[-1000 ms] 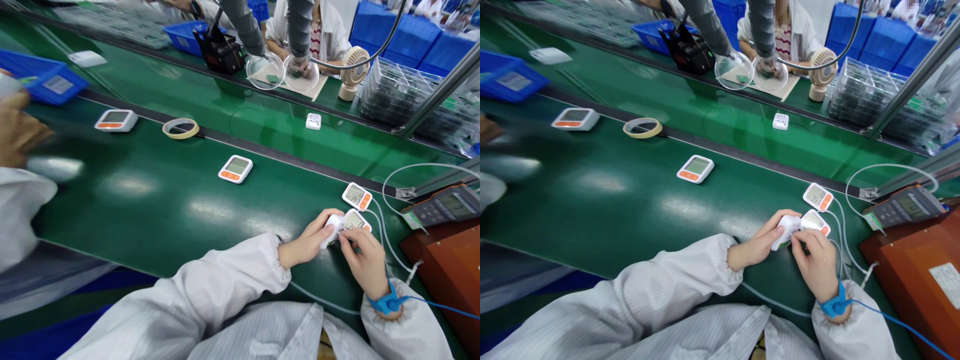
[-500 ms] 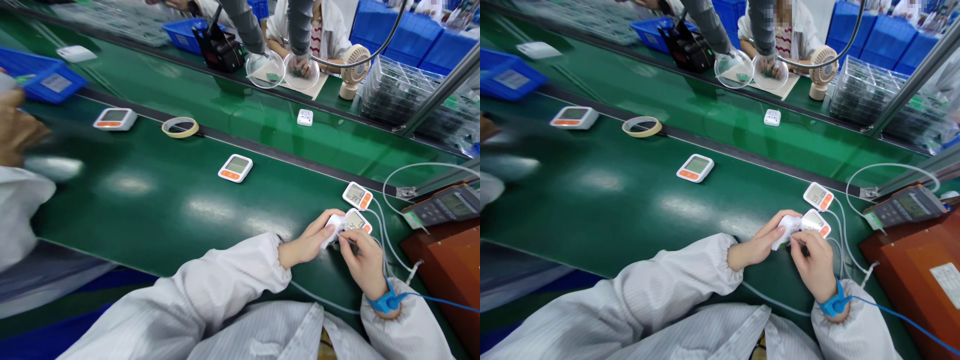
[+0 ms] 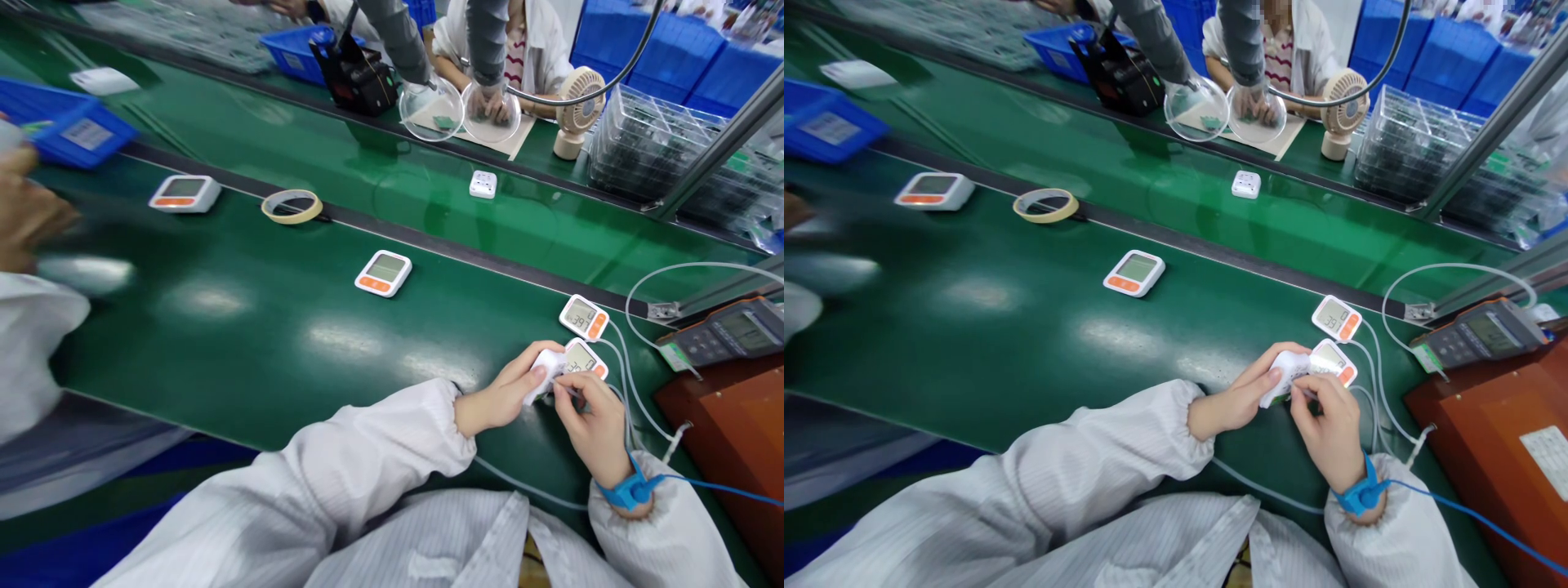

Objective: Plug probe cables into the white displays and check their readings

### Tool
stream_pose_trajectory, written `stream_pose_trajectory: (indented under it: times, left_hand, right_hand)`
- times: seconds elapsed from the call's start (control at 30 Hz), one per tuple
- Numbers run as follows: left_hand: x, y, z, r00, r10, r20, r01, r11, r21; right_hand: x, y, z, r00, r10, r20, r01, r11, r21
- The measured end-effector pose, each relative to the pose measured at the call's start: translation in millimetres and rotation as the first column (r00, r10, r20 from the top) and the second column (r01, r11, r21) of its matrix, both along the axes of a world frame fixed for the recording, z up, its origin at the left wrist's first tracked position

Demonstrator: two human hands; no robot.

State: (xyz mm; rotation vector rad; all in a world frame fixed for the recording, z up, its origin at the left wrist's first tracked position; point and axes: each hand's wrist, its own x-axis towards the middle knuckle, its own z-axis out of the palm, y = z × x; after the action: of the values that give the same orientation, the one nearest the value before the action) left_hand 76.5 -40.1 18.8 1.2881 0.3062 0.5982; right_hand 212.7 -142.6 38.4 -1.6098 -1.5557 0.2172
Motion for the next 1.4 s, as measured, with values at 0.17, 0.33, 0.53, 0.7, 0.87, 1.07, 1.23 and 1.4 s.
stream_pose_trajectory:
  times: [0.17, 0.33, 0.53, 0.7, 0.87, 1.07, 1.23, 1.4]
  left_hand:
    - [0.0, -0.1, -0.7, 1.000, -0.008, -0.003, 0.008, 1.000, -0.006]
    - [-0.8, 0.6, 0.2, 1.000, -0.017, -0.025, 0.017, 1.000, 0.021]
    - [-0.8, 0.5, -0.2, 0.999, -0.016, -0.032, 0.017, 0.999, 0.032]
    - [-1.1, -0.7, -3.8, 0.999, -0.001, -0.036, 0.004, 0.996, 0.090]
    - [-0.7, -3.6, -8.7, 0.999, 0.039, -0.036, -0.031, 0.980, 0.194]
    - [-2.2, -3.4, -8.5, 0.997, 0.079, -0.009, -0.069, 0.920, 0.386]
    - [-1.8, -0.8, -7.2, 0.995, 0.092, 0.032, -0.096, 0.858, 0.505]
    - [-0.7, 2.9, -9.1, 0.996, 0.085, 0.034, -0.091, 0.863, 0.498]
  right_hand:
    - [-1.4, 0.9, 3.0, 1.000, 0.006, -0.004, -0.006, 1.000, -0.002]
    - [-3.0, 0.9, 4.2, 1.000, -0.009, 0.002, 0.009, 1.000, -0.018]
    - [-3.7, -0.1, 2.2, 0.999, -0.034, 0.018, 0.034, 0.999, -0.031]
    - [-4.3, -0.2, 2.5, 1.000, -0.022, 0.017, 0.022, 1.000, -0.014]
    - [-5.1, -1.5, 1.0, 0.999, -0.026, 0.030, 0.027, 0.999, -0.029]
    - [-7.3, -2.5, 3.6, 0.999, -0.053, 0.011, 0.054, 0.995, -0.086]
    - [-6.8, -3.0, 5.3, 0.998, -0.065, -0.023, 0.062, 0.991, -0.117]
    - [-4.3, -3.3, 2.2, 0.999, -0.052, 0.002, 0.052, 0.992, -0.115]
